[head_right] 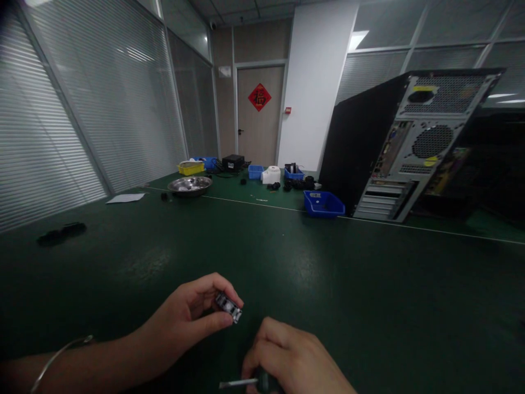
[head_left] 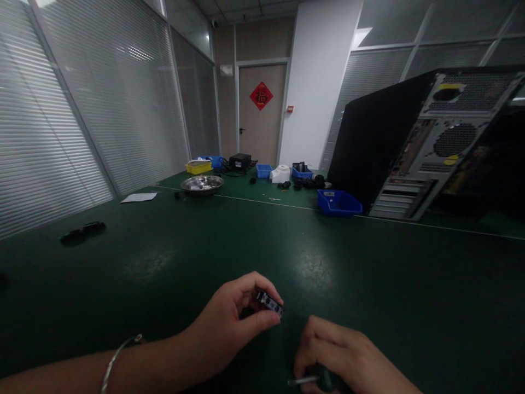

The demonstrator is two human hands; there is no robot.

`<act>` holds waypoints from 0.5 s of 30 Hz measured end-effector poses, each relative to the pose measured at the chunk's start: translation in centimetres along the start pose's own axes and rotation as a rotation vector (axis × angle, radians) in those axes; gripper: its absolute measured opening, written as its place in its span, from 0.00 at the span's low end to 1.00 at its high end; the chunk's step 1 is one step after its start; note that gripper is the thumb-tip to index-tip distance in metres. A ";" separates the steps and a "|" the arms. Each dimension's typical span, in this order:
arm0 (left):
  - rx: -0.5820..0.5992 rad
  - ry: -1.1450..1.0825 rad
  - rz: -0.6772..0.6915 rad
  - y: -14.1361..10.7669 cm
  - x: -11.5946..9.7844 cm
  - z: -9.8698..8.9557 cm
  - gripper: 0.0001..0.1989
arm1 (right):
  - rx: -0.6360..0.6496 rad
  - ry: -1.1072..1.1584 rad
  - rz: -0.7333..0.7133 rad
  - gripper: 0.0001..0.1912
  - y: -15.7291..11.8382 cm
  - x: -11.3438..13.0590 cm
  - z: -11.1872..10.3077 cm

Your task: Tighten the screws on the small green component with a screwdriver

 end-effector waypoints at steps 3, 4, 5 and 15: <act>0.019 -0.028 0.013 0.0 0.0 0.1 0.10 | -0.113 0.003 0.033 0.05 -0.2 -0.3 -0.6; 0.032 -0.040 0.017 0.0 0.0 0.2 0.10 | -0.171 0.005 0.033 0.05 -0.3 -0.3 -1.0; 0.049 -0.059 0.019 0.0 0.1 0.4 0.10 | -0.233 0.008 0.028 0.05 -0.3 -0.1 -1.5; 0.240 -0.469 -0.063 -0.6 0.3 3.1 0.15 | -0.310 0.071 -0.194 0.12 -0.8 1.2 -1.9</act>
Point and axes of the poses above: each hand's wrist, its own y-axis towards the middle knuckle, its own z-axis out of the palm, x = y × z, the point moved 6 cm from there along y, towards the middle knuckle
